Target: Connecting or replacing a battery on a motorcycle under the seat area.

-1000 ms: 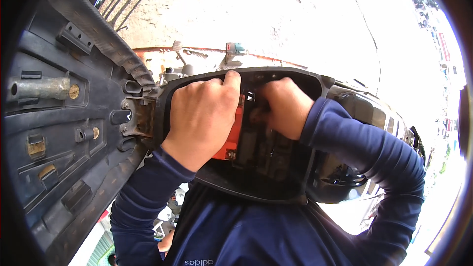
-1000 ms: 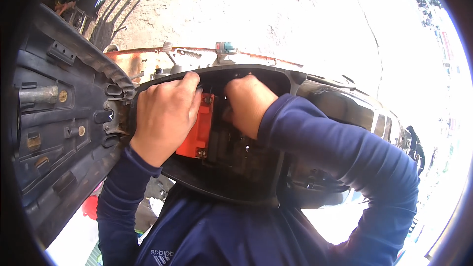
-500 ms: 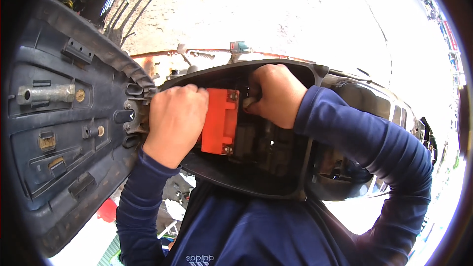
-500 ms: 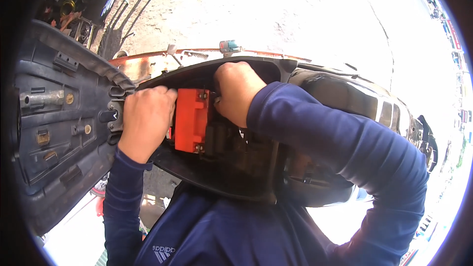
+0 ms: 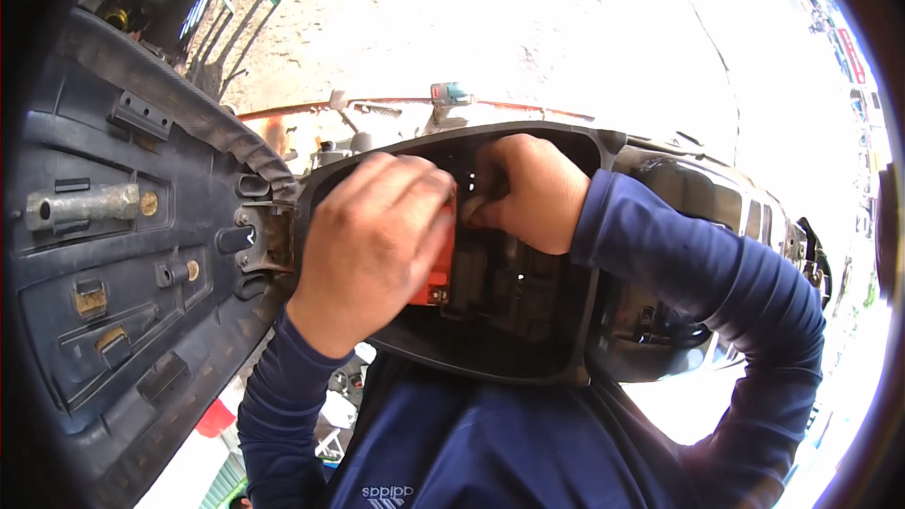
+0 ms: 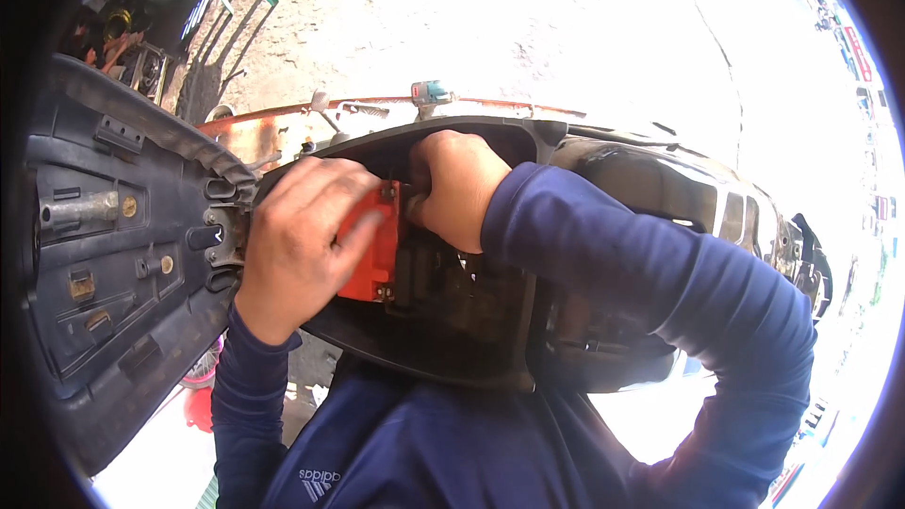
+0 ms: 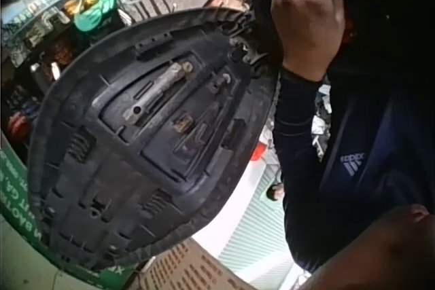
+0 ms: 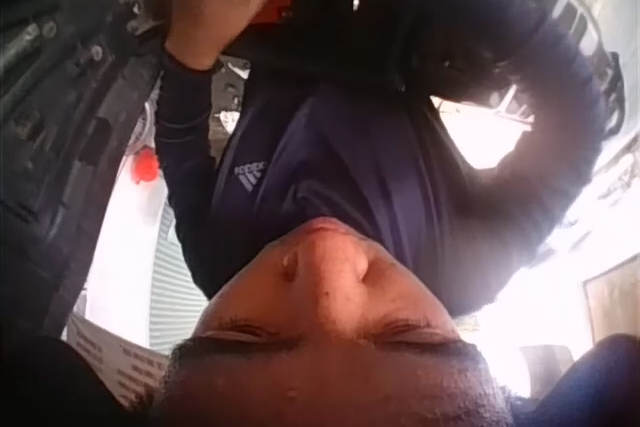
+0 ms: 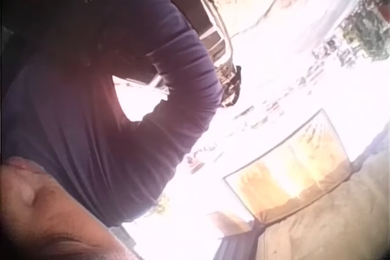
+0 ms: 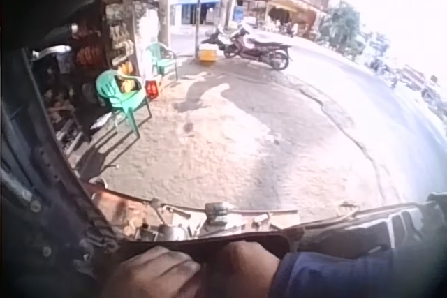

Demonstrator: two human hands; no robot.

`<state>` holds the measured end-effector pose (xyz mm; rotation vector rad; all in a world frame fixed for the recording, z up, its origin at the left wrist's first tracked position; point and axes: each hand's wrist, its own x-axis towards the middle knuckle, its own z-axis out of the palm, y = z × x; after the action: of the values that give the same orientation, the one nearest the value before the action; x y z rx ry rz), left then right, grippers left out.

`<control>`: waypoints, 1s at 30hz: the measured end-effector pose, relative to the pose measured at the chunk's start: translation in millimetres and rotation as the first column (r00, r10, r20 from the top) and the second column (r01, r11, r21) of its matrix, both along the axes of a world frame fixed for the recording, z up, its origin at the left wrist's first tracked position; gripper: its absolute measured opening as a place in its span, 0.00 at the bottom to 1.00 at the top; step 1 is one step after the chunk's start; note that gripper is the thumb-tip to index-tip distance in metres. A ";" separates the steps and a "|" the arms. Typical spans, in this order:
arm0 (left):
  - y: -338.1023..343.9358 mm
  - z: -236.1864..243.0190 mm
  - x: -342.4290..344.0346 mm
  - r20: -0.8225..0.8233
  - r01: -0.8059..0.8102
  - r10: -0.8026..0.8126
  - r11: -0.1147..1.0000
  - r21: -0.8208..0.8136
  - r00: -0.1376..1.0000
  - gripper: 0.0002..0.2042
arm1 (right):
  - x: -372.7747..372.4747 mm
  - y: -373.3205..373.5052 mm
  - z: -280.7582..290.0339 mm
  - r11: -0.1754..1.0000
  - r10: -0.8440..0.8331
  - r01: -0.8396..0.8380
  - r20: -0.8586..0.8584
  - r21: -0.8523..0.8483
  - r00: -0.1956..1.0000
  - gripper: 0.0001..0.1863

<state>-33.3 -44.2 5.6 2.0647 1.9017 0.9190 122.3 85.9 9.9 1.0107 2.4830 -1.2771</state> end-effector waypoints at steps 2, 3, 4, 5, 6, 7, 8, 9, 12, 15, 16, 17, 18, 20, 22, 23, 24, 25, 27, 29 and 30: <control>4.7 2.0 9.2 0.118 0.083 -0.081 0.996 -0.013 0.990 0.17 | 2.1 3.0 -5.3 0.994 -0.032 0.029 -0.034 -0.102 0.999 0.12; 7.2 1.5 12.9 0.117 0.100 -0.091 0.992 -0.072 0.989 0.18 | 5.4 6.1 -5.5 0.995 -0.031 0.028 -0.031 -0.099 0.999 0.12; 10.5 0.3 15.0 0.115 0.121 -0.107 0.984 -0.129 0.988 0.20 | 7.8 10.0 -4.0 0.985 -0.040 0.030 -0.061 -0.168 0.997 0.12; 13.7 -3.3 15.1 0.116 0.125 -0.111 0.984 -0.125 0.987 0.20 | 9.9 14.0 -2.9 0.971 -0.052 0.028 -0.092 -0.237 0.994 0.13; 16.6 -8.7 14.2 0.117 0.132 -0.120 0.985 -0.108 0.986 0.20 | 12.0 18.4 -4.6 0.958 -0.034 0.011 -0.076 -0.287 0.997 0.10; 18.7 -12.1 12.1 0.115 0.144 -0.133 0.985 -0.095 0.984 0.21 | 11.9 19.2 0.3 0.958 -0.043 0.019 -0.079 -0.285 0.996 0.10; 18.1 -11.2 10.4 0.154 0.120 -0.101 0.986 -0.117 0.983 0.20 | 10.1 19.2 12.7 0.993 0.115 -0.118 -0.099 -0.026 0.988 0.11; 15.9 -10.4 7.9 0.150 0.128 -0.110 0.985 -0.114 0.983 0.20 | 9.3 19.2 24.4 0.940 0.269 -0.246 -0.074 0.235 0.960 0.14; 9.5 -11.6 7.8 0.129 0.048 -0.048 0.999 0.004 0.990 0.12 | 25.6 19.7 35.0 0.804 0.499 -0.492 0.071 0.335 0.864 0.14; 8.4 -11.7 14.8 0.126 0.046 -0.047 0.999 0.009 0.991 0.10 | 34.6 3.4 15.9 0.625 0.651 -0.715 0.296 0.314 0.699 0.13; 8.7 -11.0 15.9 0.123 0.049 -0.050 0.999 0.009 0.991 0.10 | 32.7 -0.7 8.1 0.595 0.652 -0.742 0.355 0.309 0.670 0.13; 9.1 -10.2 16.7 0.117 0.048 -0.049 0.999 0.019 0.992 0.09 | 31.6 -3.3 2.1 0.564 0.651 -0.769 0.411 0.300 0.638 0.13; 9.5 -9.3 17.2 0.111 0.046 -0.049 0.999 0.028 0.993 0.09 | 30.9 -1.7 -3.4 0.558 0.662 -0.772 0.397 0.304 0.636 0.13; 10.5 -7.3 14.9 0.094 0.105 -0.107 0.994 0.023 0.990 0.09 | 18.2 1.4 -5.8 0.567 0.689 -0.800 0.420 0.195 0.590 0.12; 10.7 -7.8 14.1 0.078 0.167 -0.168 0.986 0.019 0.983 0.10 | -0.1 5.4 4.1 0.533 0.753 -0.846 0.460 -0.008 0.470 0.08; 8.2 -9.4 13.5 0.072 0.165 -0.164 0.986 0.001 0.984 0.11 | -1.6 9.6 10.2 0.532 0.754 -0.847 0.457 -0.004 0.472 0.08; 6.2 -10.7 12.8 0.067 0.162 -0.161 0.987 -0.016 0.985 0.11 | -1.9 13.7 15.8 0.566 0.739 -0.819 0.386 0.088 0.552 0.07; 6.5 -10.9 14.0 0.063 0.162 -0.160 0.987 -0.017 0.985 0.11 | 1.3 19.6 17.8 0.601 0.720 -0.780 0.307 0.174 0.623 0.06; 7.4 -10.8 16.7 0.049 0.158 -0.157 0.987 -0.014 0.986 0.12 | 7.1 26.2 3.7 0.625 0.706 -0.735 0.213 0.263 0.676 0.06; 10.4 -11.3 19.9 0.065 0.166 -0.165 0.986 -0.004 0.984 0.13 | 3.3 22.2 -10.8 0.801 0.518 -0.550 0.187 0.238 0.835 0.06; 11.8 -11.8 21.1 0.083 0.171 -0.172 0.985 0.009 0.982 0.13 | -0.5 17.7 -15.6 0.828 0.501 -0.523 0.155 0.200 0.852 0.06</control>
<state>-12.2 -32.4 -6.2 2.1160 1.6521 0.9498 121.8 103.6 -5.8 0.3672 2.6124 -0.7601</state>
